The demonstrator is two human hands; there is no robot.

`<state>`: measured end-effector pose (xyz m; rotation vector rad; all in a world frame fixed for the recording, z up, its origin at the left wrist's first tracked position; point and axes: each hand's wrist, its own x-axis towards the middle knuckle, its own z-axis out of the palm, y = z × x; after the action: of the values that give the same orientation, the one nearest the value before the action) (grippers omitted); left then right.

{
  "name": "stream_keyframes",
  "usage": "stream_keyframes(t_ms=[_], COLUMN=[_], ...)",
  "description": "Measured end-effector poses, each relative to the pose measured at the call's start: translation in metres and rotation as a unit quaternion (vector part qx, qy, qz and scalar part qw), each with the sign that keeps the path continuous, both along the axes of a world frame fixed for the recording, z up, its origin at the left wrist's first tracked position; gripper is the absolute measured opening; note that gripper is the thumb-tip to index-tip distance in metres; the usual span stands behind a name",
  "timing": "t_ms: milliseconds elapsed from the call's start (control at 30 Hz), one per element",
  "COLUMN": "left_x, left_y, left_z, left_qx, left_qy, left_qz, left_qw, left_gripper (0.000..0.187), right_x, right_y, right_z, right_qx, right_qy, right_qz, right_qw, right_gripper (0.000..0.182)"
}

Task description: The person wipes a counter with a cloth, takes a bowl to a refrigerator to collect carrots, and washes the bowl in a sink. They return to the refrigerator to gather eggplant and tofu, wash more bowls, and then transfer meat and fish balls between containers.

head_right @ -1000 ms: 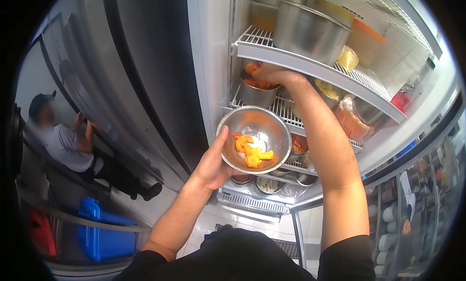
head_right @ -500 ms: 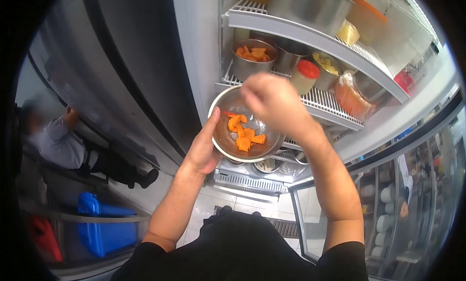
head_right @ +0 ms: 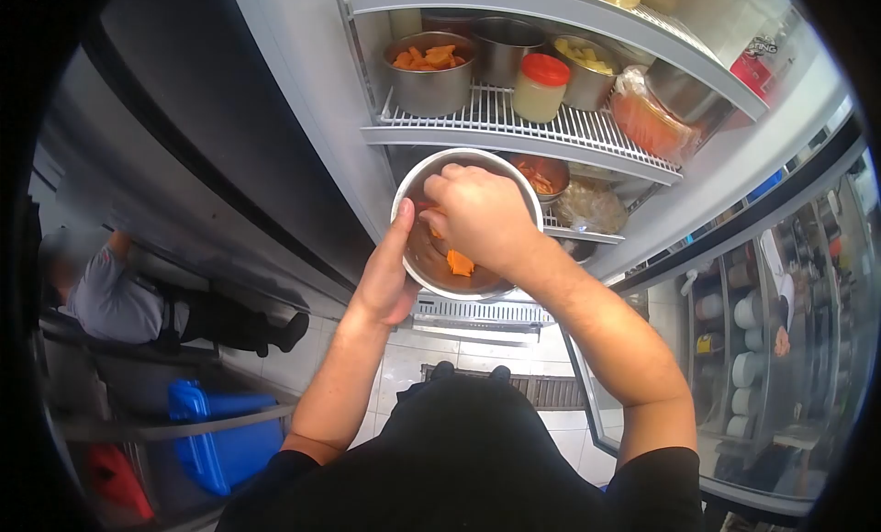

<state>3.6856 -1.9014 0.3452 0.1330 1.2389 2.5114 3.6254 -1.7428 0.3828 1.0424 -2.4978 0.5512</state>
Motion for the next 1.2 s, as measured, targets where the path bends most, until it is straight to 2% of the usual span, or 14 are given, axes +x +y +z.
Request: stream_keyframes(t_ms=[100,133,200,267,367,433,500,633,700,767,833,900,1033,1200], left_x=[0.001,0.002,0.006,0.008,0.012,0.013,0.013,0.010,0.014,0.020,0.018,0.015,0.018,0.028], left_y=[0.007,0.006,0.003,-0.005,-0.017,-0.023,-0.024,-0.005,0.004,0.009,0.008,-0.003,-0.015,-0.029], left_z=[-0.005,-0.005,-0.005,-0.011,-0.015,-0.018,-0.022,-0.031,-0.036,-0.031,-0.033,-0.050,-0.082,-0.119], left_qx=[-0.006,0.006,0.032,0.024,0.003,-0.010,-0.007,0.001,-0.002,-0.030,-0.035,-0.010,0.025,0.070], left_qy=[0.015,0.012,0.004,0.002,0.006,0.010,-0.002,-0.019,-0.022,-0.039,-0.058,-0.095,-0.162,-0.262], left_qz=[0.033,0.028,0.024,0.043,0.075,0.092,0.065,0.008,-0.022,-0.035,-0.020,-0.031,-0.048,-0.100], left_qw=[0.999,1.000,0.999,0.999,0.997,0.996,0.998,1.000,0.999,0.998,0.998,0.995,0.985,0.957], left_gripper=[0.066,0.066,0.065,0.065,0.065,0.066,0.066,0.063,0.063,0.063,0.061,0.059,0.058,0.062], right_x=[0.003,0.005,0.014,0.041,0.084,0.109,0.119,0.108,0.090,0.071,0.075,0.084,0.099,0.098], right_y=[-0.003,-0.002,0.006,0.027,0.090,0.112,0.121,0.068,0.045,0.027,0.017,0.014,0.008,0.010], right_z=[-0.002,0.001,0.018,0.054,0.068,0.057,0.026,0.028,0.012,-0.020,-0.035,-0.033,-0.053,-0.064], right_qx=[-0.004,-0.051,-0.143,-0.143,0.028,0.158,0.197,-0.044,-0.071,-0.037,-0.045,0.072,0.098,0.049], right_qy=[-0.029,-0.020,-0.006,-0.061,-0.204,-0.406,-0.310,-0.183,-0.086,-0.060,-0.132,-0.208,-0.326,-0.362], right_qz=[-0.019,-0.015,-0.005,-0.033,-0.017,-0.064,-0.071,-0.113,-0.070,-0.051,-0.050,-0.021,0.000,0.083], right_qw=[0.999,0.998,0.990,0.987,0.978,0.898,0.927,0.976,0.991,0.996,0.989,0.975,0.940,0.927], right_gripper=[0.014,0.014,0.013,0.009,0.014,0.027,0.022,0.018,0.034,0.052,0.052,0.052,0.049,0.041])
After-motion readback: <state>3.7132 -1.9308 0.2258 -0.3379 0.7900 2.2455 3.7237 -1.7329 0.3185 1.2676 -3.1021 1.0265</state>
